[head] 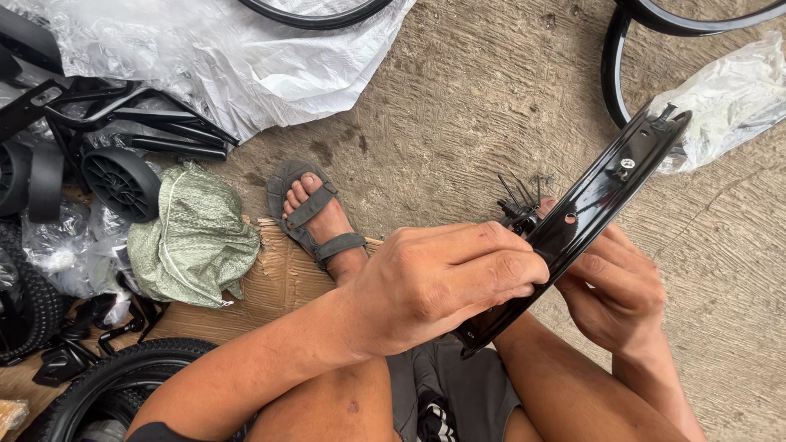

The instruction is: The person assembles a bicycle wheel by inserting spokes through the rim and hub, then tightening the nipples by hand. The person rotates the wheel to check alignment and continues tightening the spokes.

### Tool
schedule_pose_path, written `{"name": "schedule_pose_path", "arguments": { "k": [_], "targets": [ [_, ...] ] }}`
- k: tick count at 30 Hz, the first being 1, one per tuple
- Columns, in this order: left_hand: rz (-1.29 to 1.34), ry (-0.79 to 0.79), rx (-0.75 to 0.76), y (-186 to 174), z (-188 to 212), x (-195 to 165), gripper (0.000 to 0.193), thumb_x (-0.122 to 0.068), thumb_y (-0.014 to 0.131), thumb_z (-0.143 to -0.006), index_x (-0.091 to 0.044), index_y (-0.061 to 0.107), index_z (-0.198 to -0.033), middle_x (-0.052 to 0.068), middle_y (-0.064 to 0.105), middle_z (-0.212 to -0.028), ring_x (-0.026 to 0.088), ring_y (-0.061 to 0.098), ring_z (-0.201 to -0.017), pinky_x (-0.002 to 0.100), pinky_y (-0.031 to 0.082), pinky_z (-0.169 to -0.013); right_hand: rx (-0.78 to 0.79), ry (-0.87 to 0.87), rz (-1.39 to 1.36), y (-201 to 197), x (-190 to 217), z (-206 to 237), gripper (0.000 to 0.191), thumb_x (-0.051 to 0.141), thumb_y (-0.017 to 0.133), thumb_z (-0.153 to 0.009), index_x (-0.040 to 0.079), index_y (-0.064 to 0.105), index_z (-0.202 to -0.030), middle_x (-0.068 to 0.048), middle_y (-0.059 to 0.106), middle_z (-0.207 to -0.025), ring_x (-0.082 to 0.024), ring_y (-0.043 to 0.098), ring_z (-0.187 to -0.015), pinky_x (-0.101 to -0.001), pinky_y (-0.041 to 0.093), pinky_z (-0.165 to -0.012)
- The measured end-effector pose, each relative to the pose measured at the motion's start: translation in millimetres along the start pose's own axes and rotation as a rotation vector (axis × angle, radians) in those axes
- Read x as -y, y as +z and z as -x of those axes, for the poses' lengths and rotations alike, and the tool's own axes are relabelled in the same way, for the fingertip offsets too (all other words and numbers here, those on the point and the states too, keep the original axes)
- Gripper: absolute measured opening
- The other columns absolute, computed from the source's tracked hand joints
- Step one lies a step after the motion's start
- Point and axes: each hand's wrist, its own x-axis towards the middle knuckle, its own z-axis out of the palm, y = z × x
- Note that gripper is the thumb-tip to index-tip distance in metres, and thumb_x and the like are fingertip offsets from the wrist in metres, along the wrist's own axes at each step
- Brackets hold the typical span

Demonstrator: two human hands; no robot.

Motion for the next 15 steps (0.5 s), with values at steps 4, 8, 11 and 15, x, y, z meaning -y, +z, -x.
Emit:
{"name": "schedule_pose_path", "arguments": {
  "k": [4, 8, 11, 15],
  "targets": [
    [0.022, 0.009, -0.023, 2.3, 1.4, 2.1, 0.016, -0.01, 0.075, -0.103, -0.011, 0.065, -0.116, 0.001, 0.07, -0.108, 0.016, 0.074, -0.096, 0.026, 0.061, -0.081, -0.001, -0.005, -0.007, 0.2, -3.2, 2.4, 0.019, -0.006, 0.077, -0.083, -0.002, 0.073, -0.1, -0.017, 0.074, -0.112, -0.031, 0.07, -0.117, -0.0393, 0.056, -0.102],
    [0.031, 0.022, -0.027, 3.4, 1.5, 3.1, 0.017, -0.011, 0.076, -0.104, -0.012, 0.065, -0.117, 0.0, 0.07, -0.108, 0.016, 0.074, -0.098, 0.026, 0.061, -0.083, -0.005, -0.025, 0.01, 0.3, -4.7, 3.4, 0.02, -0.005, 0.078, -0.081, -0.003, 0.073, -0.101, -0.019, 0.073, -0.111, -0.032, 0.069, -0.119, -0.0403, 0.056, -0.104],
    [0.031, 0.026, -0.017, 3.8, 0.4, 2.5, 0.017, -0.012, 0.075, -0.104, -0.012, 0.065, -0.118, 0.0, 0.07, -0.109, 0.016, 0.074, -0.098, 0.027, 0.061, -0.083, -0.012, -0.024, 0.011, -0.3, -4.4, 4.0, 0.019, -0.007, 0.075, -0.083, -0.004, 0.073, -0.102, -0.022, 0.073, -0.115, -0.034, 0.069, -0.122, -0.0426, 0.056, -0.106],
    [0.005, 0.032, -0.02, 2.1, -1.5, 0.1, 0.016, -0.011, 0.075, -0.104, -0.012, 0.065, -0.117, 0.0, 0.07, -0.108, 0.016, 0.074, -0.095, 0.027, 0.06, -0.08, -0.021, -0.025, 0.018, -2.6, -3.3, 4.6, 0.019, -0.005, 0.078, -0.082, -0.003, 0.073, -0.1, -0.017, 0.074, -0.105, -0.03, 0.071, -0.113, -0.0387, 0.057, -0.098]
  ]
}}
